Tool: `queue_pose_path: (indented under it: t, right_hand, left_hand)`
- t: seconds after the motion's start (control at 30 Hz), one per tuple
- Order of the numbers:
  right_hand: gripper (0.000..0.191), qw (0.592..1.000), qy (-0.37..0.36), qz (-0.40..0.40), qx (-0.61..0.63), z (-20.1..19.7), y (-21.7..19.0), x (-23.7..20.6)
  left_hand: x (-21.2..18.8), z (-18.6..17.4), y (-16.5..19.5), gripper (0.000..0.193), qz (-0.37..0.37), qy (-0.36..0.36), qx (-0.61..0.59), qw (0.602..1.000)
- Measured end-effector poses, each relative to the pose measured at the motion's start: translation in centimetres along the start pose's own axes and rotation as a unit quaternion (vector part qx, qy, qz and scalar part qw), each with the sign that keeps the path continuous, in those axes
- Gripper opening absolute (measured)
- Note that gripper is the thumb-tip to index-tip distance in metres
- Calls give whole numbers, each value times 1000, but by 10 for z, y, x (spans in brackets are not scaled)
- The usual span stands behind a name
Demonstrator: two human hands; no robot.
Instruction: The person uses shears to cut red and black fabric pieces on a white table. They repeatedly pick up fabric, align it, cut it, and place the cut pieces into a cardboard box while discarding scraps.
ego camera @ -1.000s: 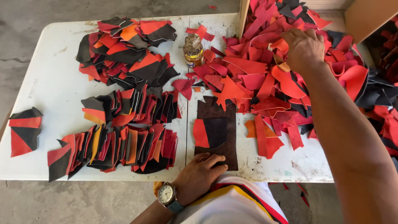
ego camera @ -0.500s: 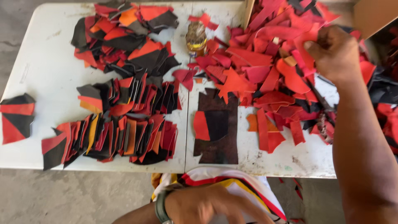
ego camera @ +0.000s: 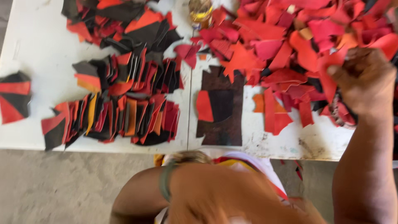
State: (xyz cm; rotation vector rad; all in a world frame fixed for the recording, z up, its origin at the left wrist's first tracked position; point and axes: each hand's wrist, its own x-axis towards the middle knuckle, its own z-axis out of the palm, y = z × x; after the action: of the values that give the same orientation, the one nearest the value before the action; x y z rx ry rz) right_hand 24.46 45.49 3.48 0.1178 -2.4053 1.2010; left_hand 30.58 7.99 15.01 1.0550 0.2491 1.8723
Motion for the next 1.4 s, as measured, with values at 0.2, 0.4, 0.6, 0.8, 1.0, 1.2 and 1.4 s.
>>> queue_pose_path:
  t: [0.2, 0.4, 0.6, 0.8, 1.0, 1.2, 1.4]
  right_hand:
    - [28, 997, 1, 38, -65, -15, 15, -19]
    - [50, 996, 61, -38, -60, -7, -16, -15]
    - [30, 953, -62, 22, -295, 37, -65, -74]
    - [34, 970, -34, 125, -206, 65, -52, -107]
    - [15, 937, 28, 273, 218, 44, 3, -99]
    - [18, 854, 44, 217, 471, 38, -11, -105]
    - [22, 666, -139, 293, 672, 88, -58, -95]
  left_hand:
    - [-51, -64, 4, 37, -26, 388, 394, 833]
    - [-89, -84, -14, 26, -122, 423, 634, 636]
    - [-106, -98, -35, 31, -135, 334, 806, 469]
    - [-110, -106, -51, 45, -240, 255, 839, 418]
    - [-110, -108, -55, 47, -265, 265, 814, 444]
    - [-115, -104, -53, 48, -259, 259, 816, 448]
    - [-116, -105, -52, 49, -276, 261, 814, 439]
